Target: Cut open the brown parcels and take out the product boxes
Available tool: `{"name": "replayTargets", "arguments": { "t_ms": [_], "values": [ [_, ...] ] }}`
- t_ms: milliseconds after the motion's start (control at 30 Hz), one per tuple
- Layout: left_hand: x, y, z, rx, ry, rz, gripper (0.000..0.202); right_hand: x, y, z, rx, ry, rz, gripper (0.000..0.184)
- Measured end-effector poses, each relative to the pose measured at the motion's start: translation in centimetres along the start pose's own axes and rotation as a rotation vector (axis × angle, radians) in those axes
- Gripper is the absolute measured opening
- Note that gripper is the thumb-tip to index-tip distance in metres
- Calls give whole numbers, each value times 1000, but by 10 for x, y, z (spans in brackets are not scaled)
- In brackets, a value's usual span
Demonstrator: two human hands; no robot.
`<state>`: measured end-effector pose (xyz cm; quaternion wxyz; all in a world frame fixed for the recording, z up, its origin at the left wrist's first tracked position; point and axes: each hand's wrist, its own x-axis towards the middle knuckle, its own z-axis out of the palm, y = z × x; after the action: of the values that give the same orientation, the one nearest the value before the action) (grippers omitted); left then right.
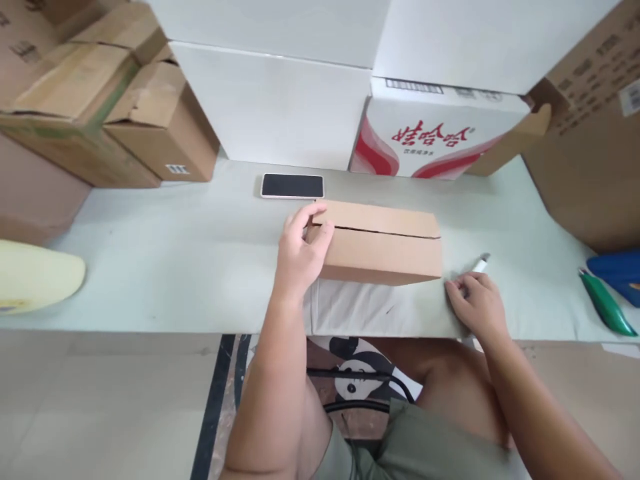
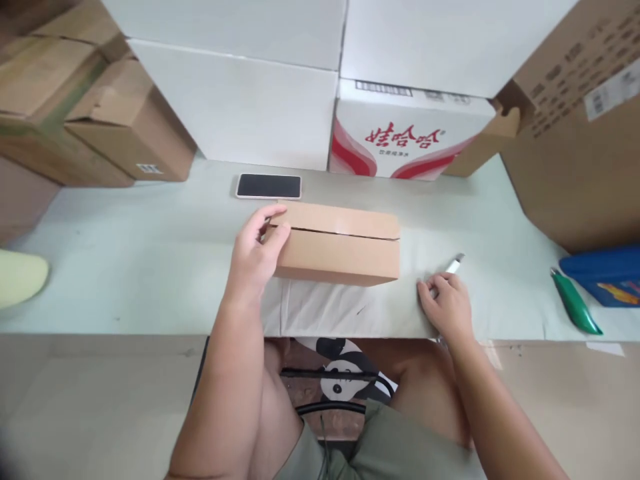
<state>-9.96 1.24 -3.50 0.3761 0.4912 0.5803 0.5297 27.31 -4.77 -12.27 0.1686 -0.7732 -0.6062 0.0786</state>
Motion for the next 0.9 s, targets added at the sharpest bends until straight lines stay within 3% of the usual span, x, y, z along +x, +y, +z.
{"name": "replayTargets", "arguments": {
  "t_ms": [133, 267, 333, 433, 567, 700, 767, 833, 900],
  "values": [
    [5, -1, 12, -27, -34, 2, 29, -5, 9, -2, 24, 54, 77, 28],
    [7, 2, 20, -12, -34, 2, 28, -7, 11, -14, 151, 27, 227, 66],
    [6, 1, 23, 9, -36, 23, 28, -9, 6, -23, 363, -22, 248, 68],
    [6, -1, 23, 12, -54, 49, 28, -14, -12, -46, 809, -66, 114, 45],
    [5, -3, 22, -5, -64, 52, 30, -13, -51, -87, 1291, -83, -253, 21],
    [0, 3, 21, 35, -100, 54, 29, -4, -105, -106, 1290, 31, -448, 8],
    [-3, 9, 21, 75, -159, 74, 27, -3, -129, -101, 1244, 68, -489, 20],
    [-5, 13, 21, 104, -235, 79, 26, -8, -146, -95, 1204, 20, -498, 33],
    [-7, 16, 21, 112, -292, 67, 26, -15, -153, -91, 1141, -54, -469, 34]
  ]
}}
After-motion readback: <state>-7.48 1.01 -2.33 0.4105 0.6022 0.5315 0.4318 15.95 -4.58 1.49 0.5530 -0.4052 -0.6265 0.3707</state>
